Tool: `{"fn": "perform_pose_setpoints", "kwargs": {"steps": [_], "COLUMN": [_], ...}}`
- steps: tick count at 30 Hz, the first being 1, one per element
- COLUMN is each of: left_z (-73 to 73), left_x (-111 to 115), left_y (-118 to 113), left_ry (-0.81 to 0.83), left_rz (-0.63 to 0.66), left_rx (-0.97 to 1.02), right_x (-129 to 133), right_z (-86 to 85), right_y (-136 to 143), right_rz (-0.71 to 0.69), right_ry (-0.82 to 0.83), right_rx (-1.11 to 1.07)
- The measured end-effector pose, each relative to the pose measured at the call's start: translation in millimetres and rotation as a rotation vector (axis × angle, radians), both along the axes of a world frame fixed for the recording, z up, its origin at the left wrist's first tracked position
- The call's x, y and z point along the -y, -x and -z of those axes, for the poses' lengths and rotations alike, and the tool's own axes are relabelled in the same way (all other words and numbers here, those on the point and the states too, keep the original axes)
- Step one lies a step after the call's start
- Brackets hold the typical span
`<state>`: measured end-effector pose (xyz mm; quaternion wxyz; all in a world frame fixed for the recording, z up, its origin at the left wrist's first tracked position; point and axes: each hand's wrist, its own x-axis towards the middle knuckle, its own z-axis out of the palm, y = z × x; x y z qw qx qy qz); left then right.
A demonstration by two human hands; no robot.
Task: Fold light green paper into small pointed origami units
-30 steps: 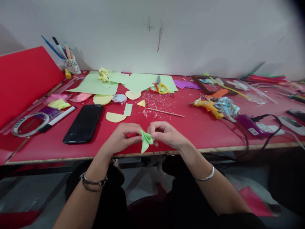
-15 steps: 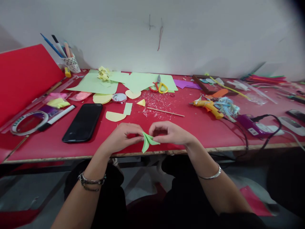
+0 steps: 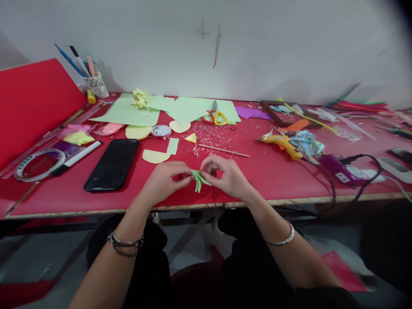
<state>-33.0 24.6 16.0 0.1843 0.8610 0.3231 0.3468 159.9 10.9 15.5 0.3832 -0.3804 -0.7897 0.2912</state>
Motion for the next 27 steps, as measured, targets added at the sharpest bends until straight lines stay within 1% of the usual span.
{"fn": "perform_pose_setpoints", "kwargs": {"steps": [3, 5, 7, 9, 11, 12, 16, 18, 20, 23, 25, 27], "left_z": [-1.0, -1.4, -0.9, 0.4, 2.4, 3.6, 8.5, 9.9, 10.0, 8.2, 7.0, 6.2], "left_x": [1.5, 1.9, 1.6, 0.9, 0.5, 0.5, 3.0, 5.4, 8.4, 12.9, 15.0, 16.1], "left_y": [-0.6, -0.2, 0.6, 1.1, 0.7, -0.1, -7.1, -12.3, -17.5, -23.3, -25.1, -25.6], "left_ry": [-0.054, -0.089, -0.149, -0.234, -0.309, -0.334, -0.404, -0.415, -0.361, -0.17, -0.054, 0.016], "left_rz": [-0.029, -0.047, -0.092, -0.163, -0.236, -0.27, -0.4, -0.444, -0.479, -0.514, -0.532, -0.559], "left_rx": [-0.011, -0.01, -0.013, -0.035, -0.073, -0.088, -0.066, -0.031, 0.014, 0.107, 0.162, 0.191], "right_x": [-3.1, -4.9, -5.5, -3.9, -0.9, 0.8, 4.5, 4.0, 2.9, 2.2, 3.0, 4.4], "right_z": [2.5, 3.7, 4.5, 4.9, 5.1, 5.3, 7.8, 9.7, 11.0, 11.0, 10.2, 9.3], "right_y": [-3.9, -6.9, -7.8, -5.6, -0.9, 1.9, 10.8, 12.9, 13.7, 14.1, 14.0, 13.7], "right_rz": [0.039, 0.09, 0.17, 0.259, 0.313, 0.323, 0.305, 0.324, 0.372, 0.428, 0.44, 0.445], "right_ry": [-0.116, -0.187, -0.276, -0.373, -0.461, -0.505, -0.698, -0.784, -0.85, -0.93, -0.973, -0.995], "right_rx": [0.091, 0.122, 0.09, 0.013, -0.026, -0.011, 0.213, 0.33, 0.418, 0.506, 0.544, 0.571]}}
